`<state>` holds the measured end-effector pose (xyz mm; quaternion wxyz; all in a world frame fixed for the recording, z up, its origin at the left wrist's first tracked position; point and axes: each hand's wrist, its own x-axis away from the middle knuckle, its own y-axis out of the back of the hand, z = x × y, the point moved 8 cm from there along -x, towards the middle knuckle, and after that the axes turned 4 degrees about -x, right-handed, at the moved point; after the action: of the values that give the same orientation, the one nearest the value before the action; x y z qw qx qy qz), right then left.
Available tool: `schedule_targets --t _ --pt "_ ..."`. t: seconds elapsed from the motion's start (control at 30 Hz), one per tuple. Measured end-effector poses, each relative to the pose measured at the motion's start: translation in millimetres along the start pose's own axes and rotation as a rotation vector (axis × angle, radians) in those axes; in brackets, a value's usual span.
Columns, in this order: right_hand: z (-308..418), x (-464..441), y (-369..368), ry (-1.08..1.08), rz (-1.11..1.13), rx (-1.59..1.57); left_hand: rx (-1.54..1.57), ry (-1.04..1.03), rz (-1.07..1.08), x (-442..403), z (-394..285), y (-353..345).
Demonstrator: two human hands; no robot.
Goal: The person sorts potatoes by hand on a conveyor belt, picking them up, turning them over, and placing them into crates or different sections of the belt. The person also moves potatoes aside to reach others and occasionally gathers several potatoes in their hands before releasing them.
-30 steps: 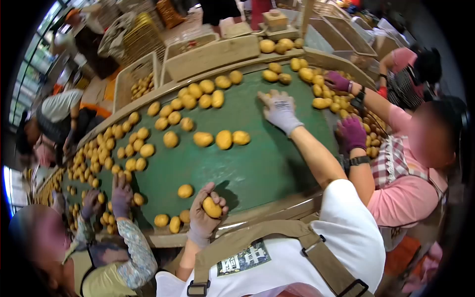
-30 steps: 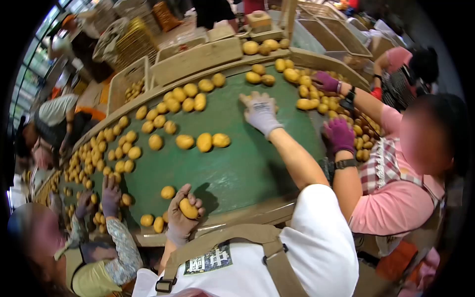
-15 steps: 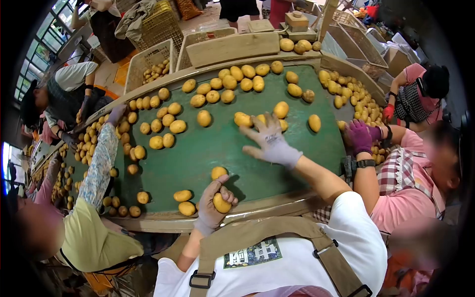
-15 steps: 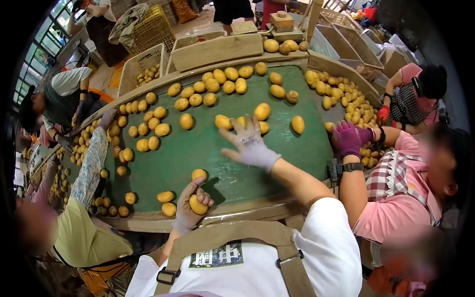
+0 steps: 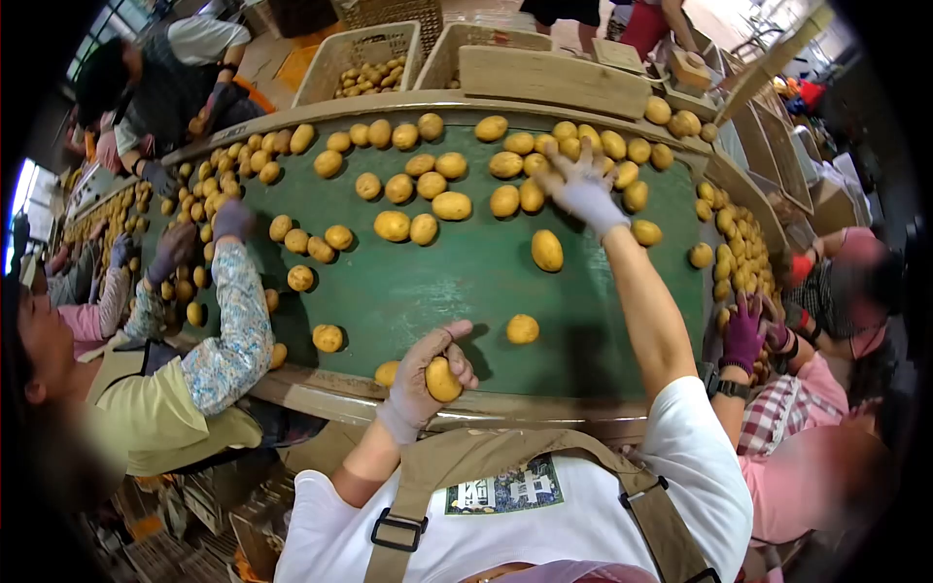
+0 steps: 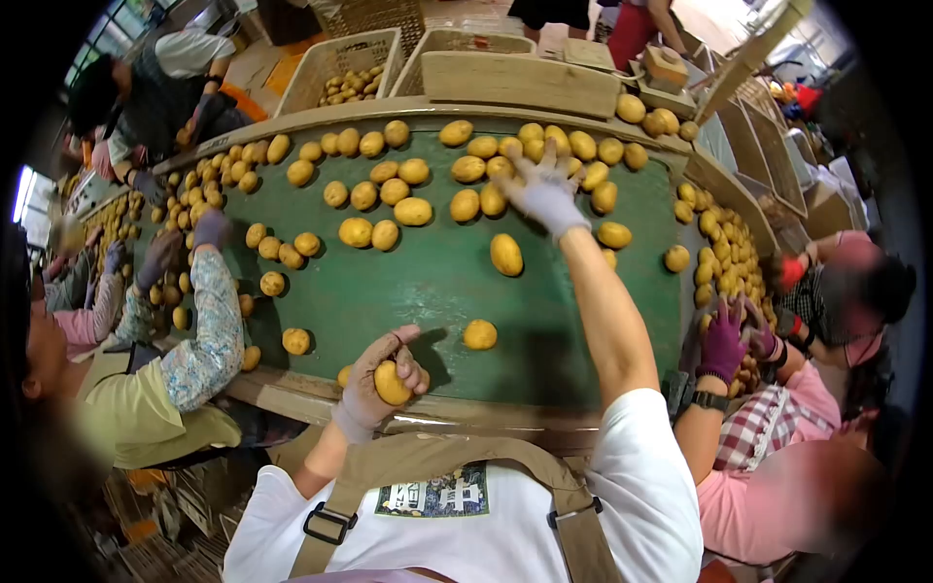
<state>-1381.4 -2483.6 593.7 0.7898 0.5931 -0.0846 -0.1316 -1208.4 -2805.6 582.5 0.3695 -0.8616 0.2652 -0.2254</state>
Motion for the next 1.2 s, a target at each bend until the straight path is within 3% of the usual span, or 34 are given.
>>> schedule_targets --t 0.03,0.1,0.13,0.17,0.2,0.27,0.3,0.37,0.43,0.5,0.57,0.63,0.67,0.7,0.77,0.8,0.87,0.97,1.07,1.17,1.2 --pt "32 20 1 0.127 0.072 0.155 -0.069 0.093 -0.022 5 -1 2" --pt "49 44 -26 0.519 0.122 -0.152 -0.196 0.303 -0.069 25 -10 5" --pt "56 49 -17 0.602 0.119 -0.157 -0.144 0.357 -0.085 33 -9 24" --pt "51 43 -10 0.597 0.107 0.05 -0.218 0.34 -0.133 40 -25 36" --pt "33 31 -10 0.499 0.029 0.037 -0.293 0.325 -0.182 43 -50 45" --pt "1 15 3 0.33 -0.114 0.208 -0.35 0.198 -0.456 46 -104 76" --pt "-4 7 11 0.079 -0.034 0.269 -0.329 0.095 -0.682 54 -132 101" --pt "19 16 24 0.189 -0.24 0.093 -0.218 -0.167 -0.74 67 -178 140" --pt "79 34 40 0.383 -0.212 -0.232 -0.231 -0.09 -0.613 67 -180 133" --pt "128 42 33 0.316 -0.096 -0.55 -0.395 -0.079 -0.442 64 -173 97" --pt "168 35 -19 0.414 0.128 -0.381 -0.191 0.085 -0.291 53 -138 73" --pt "195 50 -45 0.478 0.059 0.025 -0.122 0.179 -0.106 48 -115 58" --pt "188 44 -48 0.424 0.119 -0.119 -0.029 0.201 -0.061 50 -111 52" --pt "178 44 -51 0.519 0.038 -0.254 0.073 0.215 -0.018 52 -110 48" --pt "172 62 -58 -0.123 0.465 -1.11 -0.15 0.063 0.08 53 -122 51" --pt "191 78 -48 -0.162 0.492 -1.386 -0.256 -0.001 0.128 56 -126 52" --pt "209 104 -45 -0.192 0.622 -1.872 -0.141 0.093 0.122 53 -126 65" --pt "233 121 -53 -0.155 0.809 -2.229 -0.078 0.163 0.137 46 -136 73" --pt "250 129 -55 -0.193 0.747 -2.226 -0.021 0.19 0.159 43 -143 83" --pt "276 139 -49 -0.202 0.578 -1.803 0.131 0.309 0.085 45 -144 97" --pt "286 148 -63 0.145 0.652 -1.598 0.126 0.335 0.014 46 -146 98"
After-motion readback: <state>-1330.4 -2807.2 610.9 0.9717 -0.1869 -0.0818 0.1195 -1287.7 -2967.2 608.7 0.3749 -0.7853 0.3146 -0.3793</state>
